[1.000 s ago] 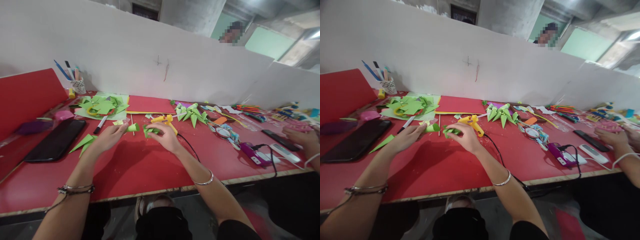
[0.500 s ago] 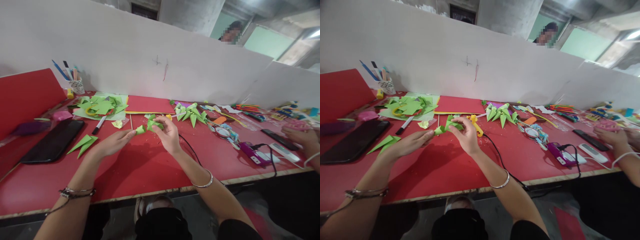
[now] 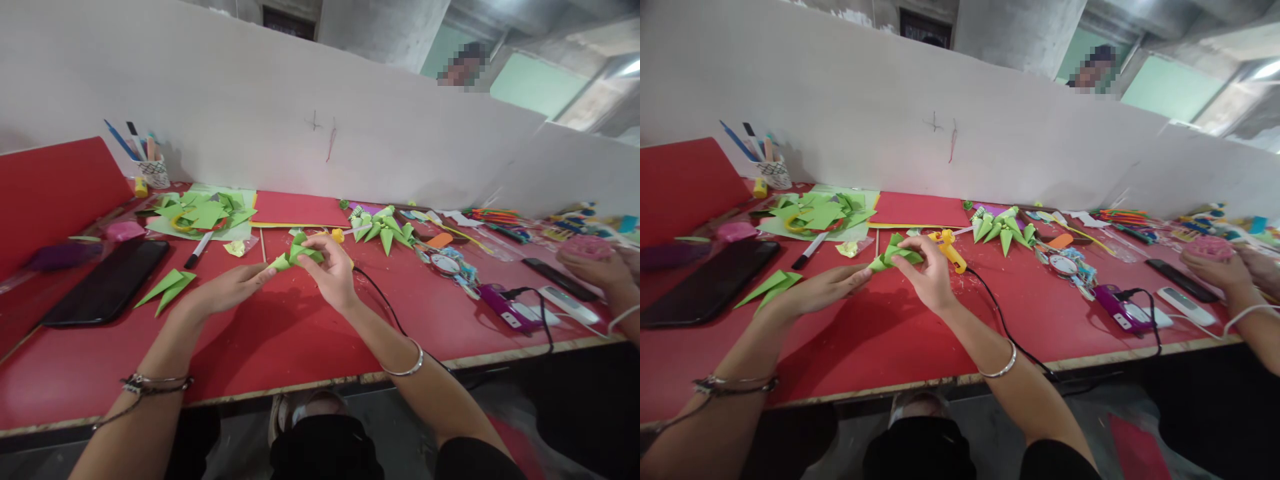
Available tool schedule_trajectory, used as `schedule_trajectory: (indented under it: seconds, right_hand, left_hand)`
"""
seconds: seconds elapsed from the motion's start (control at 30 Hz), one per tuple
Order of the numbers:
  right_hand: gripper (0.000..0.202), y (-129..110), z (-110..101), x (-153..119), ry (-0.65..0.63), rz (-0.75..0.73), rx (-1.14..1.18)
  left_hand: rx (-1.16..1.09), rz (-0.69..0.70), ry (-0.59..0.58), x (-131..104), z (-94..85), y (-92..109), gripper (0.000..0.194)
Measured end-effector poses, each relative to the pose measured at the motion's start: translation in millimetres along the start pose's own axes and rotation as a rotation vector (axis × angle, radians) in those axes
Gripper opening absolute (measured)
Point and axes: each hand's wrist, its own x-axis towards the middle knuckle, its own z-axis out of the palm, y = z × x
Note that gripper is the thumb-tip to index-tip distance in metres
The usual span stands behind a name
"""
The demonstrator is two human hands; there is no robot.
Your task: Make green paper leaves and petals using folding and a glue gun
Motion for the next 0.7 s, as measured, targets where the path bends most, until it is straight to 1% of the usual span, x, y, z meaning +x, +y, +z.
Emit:
schedule_trajectory:
  seconds: [0.13, 0.33, 0.5, 0.7]
  right_hand:
    - [0.013, 0.8, 0.2, -0.3, -0.016, -0.041, -0.046]
    - [0.012, 1.5, 1.2, -0.9, -0.022, -0.051, -0.058]
    - [0.011, 0.8, 1.4, -1.3, -0.038, -0.062, -0.063]
    - [0.01, -1.5, 1.0, -1.9, -0.059, -0.082, -0.106]
  left_hand:
    - [0.036, 0.022, 0.023, 0.3, 0.6, -2.8, 0.057]
    - [0.02, 0.003, -0.012, -0.7, -0.3, 0.3, 0.057]
    - [0.002, 0.006, 0.002, 0.3, 0.5, 1.1, 0.054]
    - [0.006, 0.075, -0.068, 1.3, 1.4, -0.1, 0.049]
